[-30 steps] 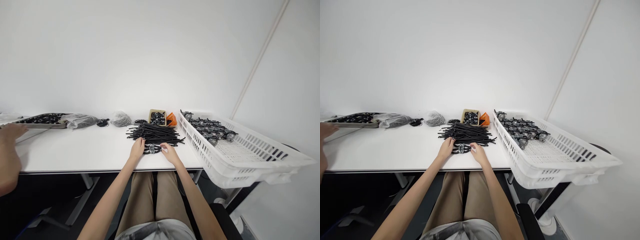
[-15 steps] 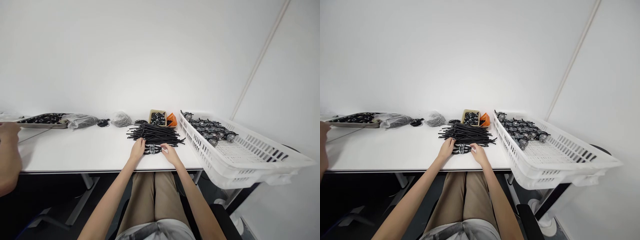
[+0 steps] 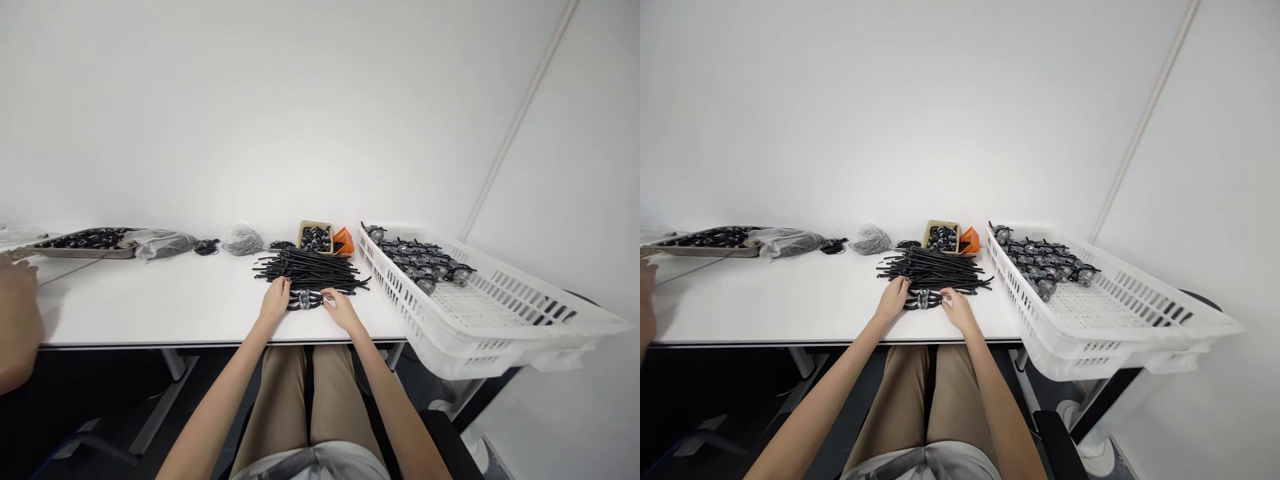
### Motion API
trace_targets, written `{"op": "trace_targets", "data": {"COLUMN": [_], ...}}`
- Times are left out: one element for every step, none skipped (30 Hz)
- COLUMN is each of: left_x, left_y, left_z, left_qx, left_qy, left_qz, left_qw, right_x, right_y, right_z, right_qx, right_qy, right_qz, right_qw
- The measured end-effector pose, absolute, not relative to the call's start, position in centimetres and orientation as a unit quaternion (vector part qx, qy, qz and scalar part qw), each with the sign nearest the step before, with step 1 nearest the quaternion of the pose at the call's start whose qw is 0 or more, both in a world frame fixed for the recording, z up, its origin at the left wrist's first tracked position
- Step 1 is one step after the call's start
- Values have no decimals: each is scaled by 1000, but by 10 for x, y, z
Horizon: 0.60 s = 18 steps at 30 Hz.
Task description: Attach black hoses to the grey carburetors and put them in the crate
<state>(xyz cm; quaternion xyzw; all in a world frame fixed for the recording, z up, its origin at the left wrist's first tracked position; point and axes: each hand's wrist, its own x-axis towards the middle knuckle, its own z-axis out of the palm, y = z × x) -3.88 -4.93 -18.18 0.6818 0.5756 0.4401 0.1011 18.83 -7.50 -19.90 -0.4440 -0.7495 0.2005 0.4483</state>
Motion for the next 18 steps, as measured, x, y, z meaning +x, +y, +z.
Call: {"op": "trace_targets", "data": {"left_x": [-39,-39,-39,-39,-39,-39,-39,-39,-39,-39,-39,-40,-40,-40,-40,-40,-40,-40], "left_y": [-50,-50,-50,-51,-51,-51,-50,-50,-50,-49,-49,-49,-49,-48,-48,-48,-48,-48], "left_z": [-182,-181,-181,-181,-180,-180,-180,-180,-180,-181,-181,-181,-181,-182,-182,-182,-182,-182], "left_qx": [682,682,682,681,681,680,680,680,679,679,679,678,678,678,678,678,679,679], "left_qy": [575,575,575,576,577,577,577,577,576,576,576,576,577,577,577,576,575,573], "left_qz": [440,440,439,439,439,439,440,441,443,443,444,444,444,444,443,444,445,446], "left_qw": [102,103,104,105,106,106,106,105,104,103,102,102,103,104,104,105,106,106], "right_x": [188,188,188,188,188,188,188,188,188,188,188,188,188,188,187,187,187,187], "right_y": [-75,-75,-76,-76,-76,-76,-76,-76,-75,-75,-75,-75,-75,-75,-75,-75,-76,-76], "right_z": [-199,-198,-197,-197,-197,-197,-197,-198,-198,-199,-199,-200,-200,-200,-199,-199,-198,-197], "right_qx": [-445,-446,-447,-448,-450,-451,-452,-452,-451,-449,-448,-448,-449,-449,-450,-451,-453,-454], "right_qy": [-750,-749,-749,-748,-747,-747,-746,-746,-746,-747,-746,-746,-745,-744,-743,-742,-742,-741], "right_qz": [201,202,204,205,207,208,208,208,207,206,205,205,205,205,205,206,206,206], "right_qw": [447,446,445,444,443,443,443,443,444,445,447,448,449,450,451,450,450,450]}}
